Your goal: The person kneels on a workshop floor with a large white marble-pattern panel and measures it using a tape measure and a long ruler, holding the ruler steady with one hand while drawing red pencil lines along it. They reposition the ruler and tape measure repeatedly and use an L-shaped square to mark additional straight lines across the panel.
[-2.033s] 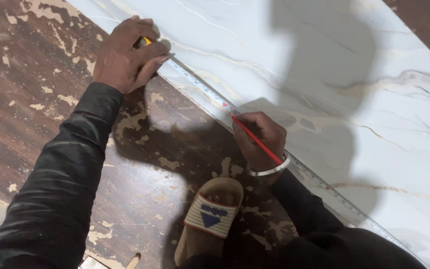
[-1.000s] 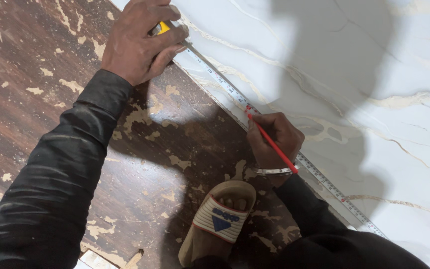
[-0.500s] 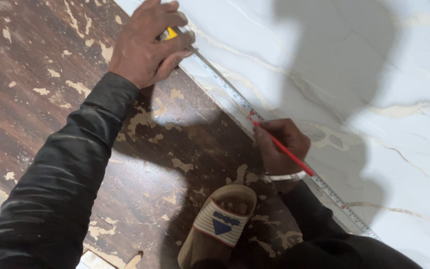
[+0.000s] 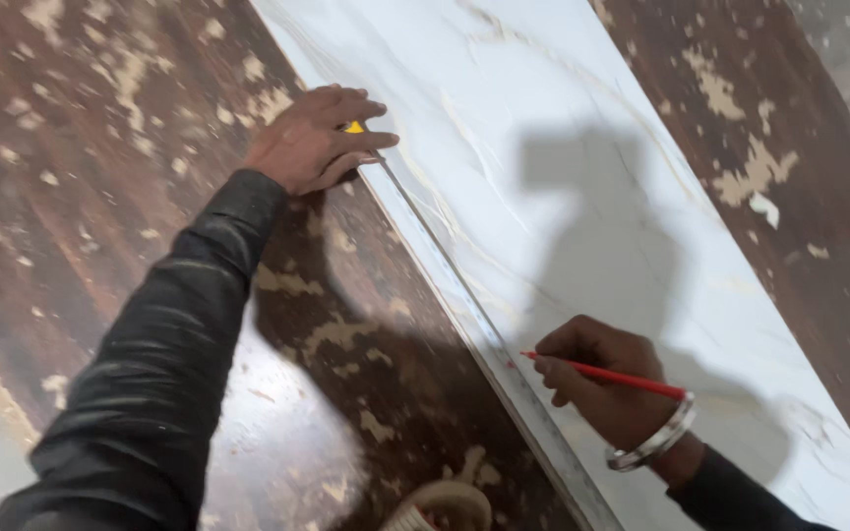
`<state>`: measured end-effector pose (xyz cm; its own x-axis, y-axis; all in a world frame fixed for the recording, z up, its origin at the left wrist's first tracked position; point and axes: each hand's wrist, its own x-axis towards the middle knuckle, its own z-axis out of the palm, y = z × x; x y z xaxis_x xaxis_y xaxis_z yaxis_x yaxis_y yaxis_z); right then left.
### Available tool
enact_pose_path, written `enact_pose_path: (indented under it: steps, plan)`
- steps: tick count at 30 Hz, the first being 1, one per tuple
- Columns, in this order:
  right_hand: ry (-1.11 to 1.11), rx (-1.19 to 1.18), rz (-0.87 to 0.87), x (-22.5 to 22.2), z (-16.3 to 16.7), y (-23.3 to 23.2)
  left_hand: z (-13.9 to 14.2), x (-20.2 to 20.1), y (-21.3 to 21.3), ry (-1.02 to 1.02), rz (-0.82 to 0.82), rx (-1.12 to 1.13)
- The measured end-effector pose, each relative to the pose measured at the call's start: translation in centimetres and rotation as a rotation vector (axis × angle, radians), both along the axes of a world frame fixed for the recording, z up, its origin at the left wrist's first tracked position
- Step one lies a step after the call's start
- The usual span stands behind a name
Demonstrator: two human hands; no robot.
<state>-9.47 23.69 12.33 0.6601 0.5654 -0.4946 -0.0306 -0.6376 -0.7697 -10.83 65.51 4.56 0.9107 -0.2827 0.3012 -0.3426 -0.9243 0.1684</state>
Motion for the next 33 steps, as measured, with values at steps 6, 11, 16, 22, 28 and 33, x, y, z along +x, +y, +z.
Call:
enact_pose_path:
  steps: [6, 11, 16, 22, 28, 33]
  plan:
    - [-0.291, 0.393, -0.001, -1.3, -3.6, 12.7, 0.0, 0.5, 3.2, 0.075, 0.096, -0.13]
    - [-0.441, 0.574, -0.315, -2.0, -5.9, 21.0, -0.5, 1.1, 3.3, -0.008, 0.028, -0.044]
    - [-0.645, 0.37, -0.463, -2.3, -6.9, 21.8, -2.0, 1.0, 4.0, -0.026, 0.054, -0.053]
    - [-0.367, 0.422, -0.546, -2.5, -8.1, 20.8, -3.6, 0.8, 4.1, -0.02, 0.079, -0.034]
    - [-0.483, 0.4, -0.541, -2.6, -9.5, 21.0, -4.3, 0.8, 4.8, -0.02, 0.046, -0.065]
    - [-0.689, 0.268, -0.491, -2.5, -10.0, 20.9, -4.4, 0.8, 4.9, 0.009, 0.039, -0.092]
